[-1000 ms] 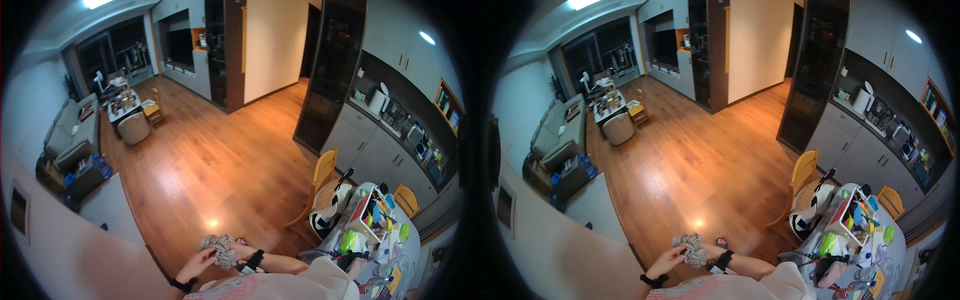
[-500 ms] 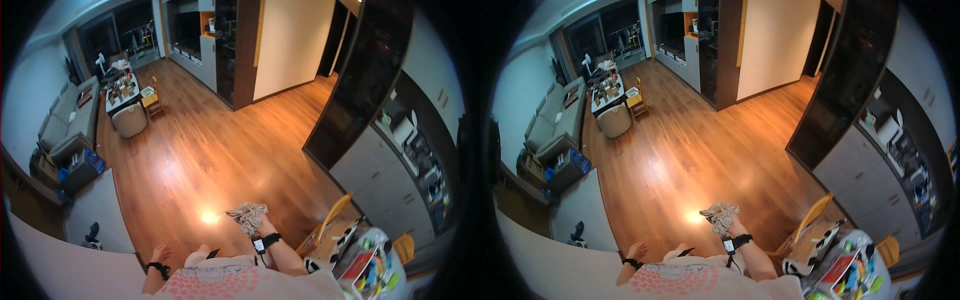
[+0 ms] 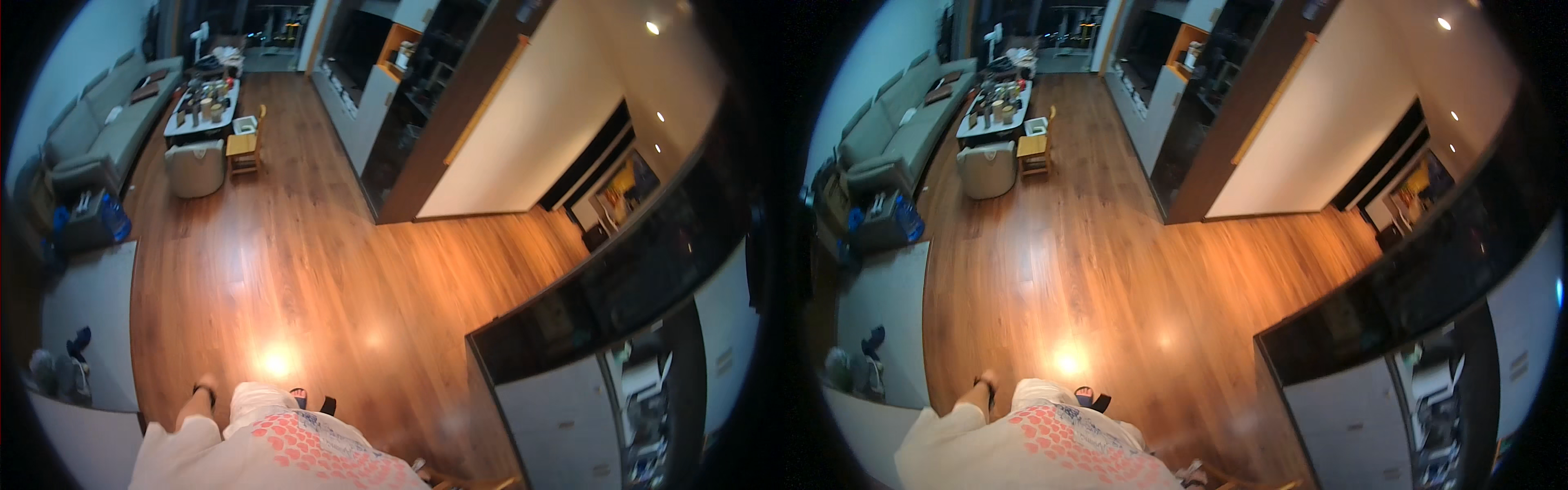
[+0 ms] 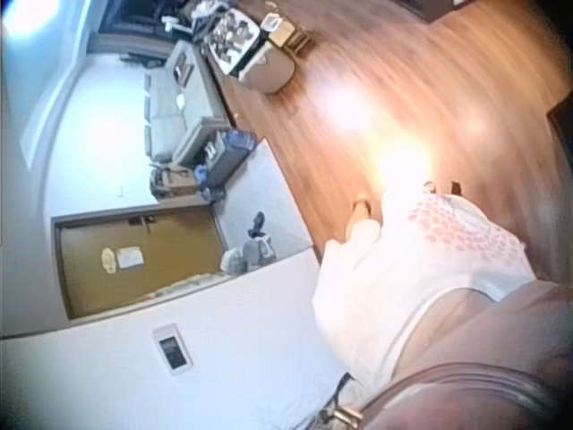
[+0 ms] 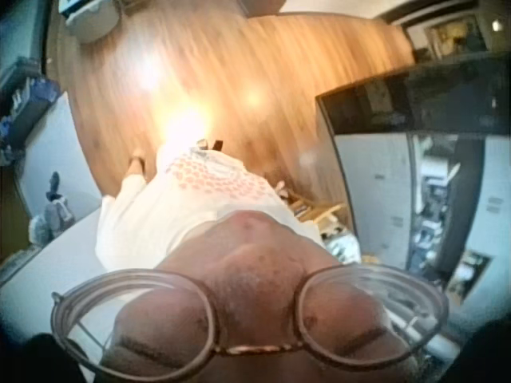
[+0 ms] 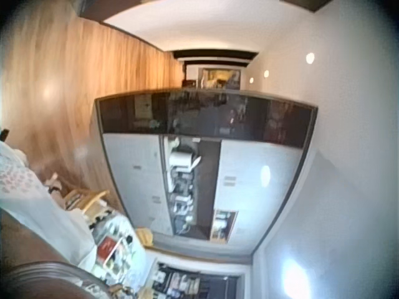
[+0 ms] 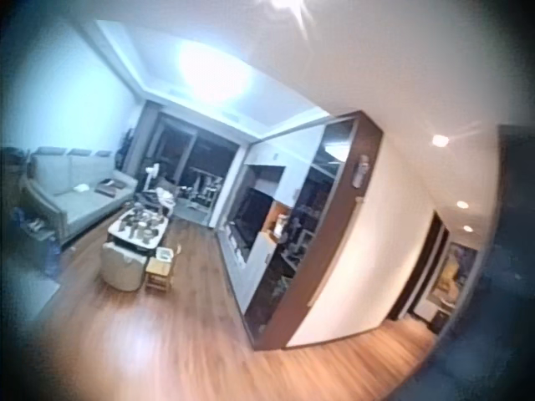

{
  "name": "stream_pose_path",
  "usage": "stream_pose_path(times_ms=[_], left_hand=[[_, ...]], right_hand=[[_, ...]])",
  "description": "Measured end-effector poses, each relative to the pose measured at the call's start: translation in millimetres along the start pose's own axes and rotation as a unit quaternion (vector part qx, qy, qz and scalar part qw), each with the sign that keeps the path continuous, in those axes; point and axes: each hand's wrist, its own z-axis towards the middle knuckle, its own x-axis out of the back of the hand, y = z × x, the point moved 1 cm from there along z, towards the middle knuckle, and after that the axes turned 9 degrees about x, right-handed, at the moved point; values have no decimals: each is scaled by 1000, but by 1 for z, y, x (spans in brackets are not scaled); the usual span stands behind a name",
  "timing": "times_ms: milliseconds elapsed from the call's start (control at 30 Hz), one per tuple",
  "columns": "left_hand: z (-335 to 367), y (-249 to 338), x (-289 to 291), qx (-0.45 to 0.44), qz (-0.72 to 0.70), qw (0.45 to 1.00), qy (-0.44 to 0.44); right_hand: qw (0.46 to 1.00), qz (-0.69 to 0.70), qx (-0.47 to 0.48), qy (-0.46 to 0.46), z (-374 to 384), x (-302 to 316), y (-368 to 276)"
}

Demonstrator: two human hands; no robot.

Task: The person wipes a kitchen counter, a glass cabinet door, a wooden door, and bathroom wall tiles with a cloth.

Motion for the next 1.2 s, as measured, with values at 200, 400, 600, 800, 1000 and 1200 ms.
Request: stream_pose_path(times_ms=[200,400,600,800,1000,1200], left_hand=[[-18,259,331,-269,-375,878,128],[22,372,425,-398,-475,775,128],[126,298,373,59,-358,931,-43],[109,242,359,194,-709,676,50],[145,273,333,186,-290,929,-131],[279,271,471,41,88,994,-57]], right_hand=[[996,88,8,2,54,71,-104],[995,79,58,-21,164,151,-201],[994,-26,106,12,281,276,-317],[965,-109,185,148,384,398,-525],[955,186,227,44,454,376,-688],[953,-90,269,-105,542,310,-700]])
